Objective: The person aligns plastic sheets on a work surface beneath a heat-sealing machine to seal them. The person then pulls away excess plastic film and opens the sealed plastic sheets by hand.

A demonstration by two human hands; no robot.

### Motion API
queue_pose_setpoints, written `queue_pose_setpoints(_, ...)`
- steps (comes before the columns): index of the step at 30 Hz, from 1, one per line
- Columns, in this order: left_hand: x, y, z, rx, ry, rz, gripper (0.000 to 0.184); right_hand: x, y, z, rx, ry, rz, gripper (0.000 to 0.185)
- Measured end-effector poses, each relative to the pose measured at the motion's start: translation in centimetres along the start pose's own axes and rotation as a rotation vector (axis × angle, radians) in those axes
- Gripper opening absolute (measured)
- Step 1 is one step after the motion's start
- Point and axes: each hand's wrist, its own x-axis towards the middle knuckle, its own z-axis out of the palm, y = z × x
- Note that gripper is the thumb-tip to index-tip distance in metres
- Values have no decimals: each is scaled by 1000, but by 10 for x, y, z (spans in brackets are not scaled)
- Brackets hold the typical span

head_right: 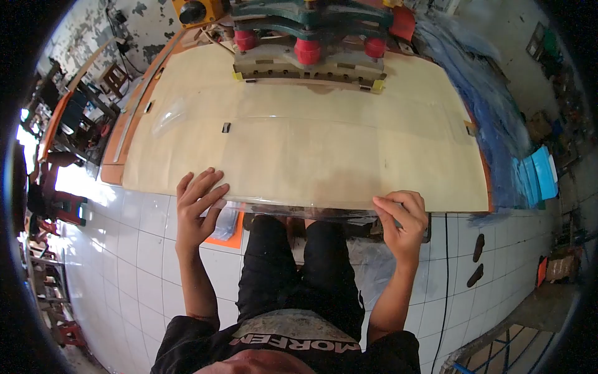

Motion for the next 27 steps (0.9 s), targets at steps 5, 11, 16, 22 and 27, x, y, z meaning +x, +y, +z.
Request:
queue_pose_setpoints(5, -1, -1, 3, -4, 9, 3, 25, 0, 0, 0, 21, 8, 14, 16)
queue_pose_setpoints(11, -1, -1, 3, -10, 16, -20, 25, -1, 2, 6, 3, 74, 37, 20)
queue_pose_setpoints(16, -1, 1, 4, -3, 40, -39, 24, -2, 1, 6, 14, 65, 17, 20)
queue_pose_setpoints(22, 0, 1, 2, -26, 36, -51, 26, 4, -9, -3, 7, -52, -17, 24)
queue_pose_setpoints(27, 0, 1, 1, -44, 32, -54, 27, -3, -1, 2, 1, -37, -6, 26)
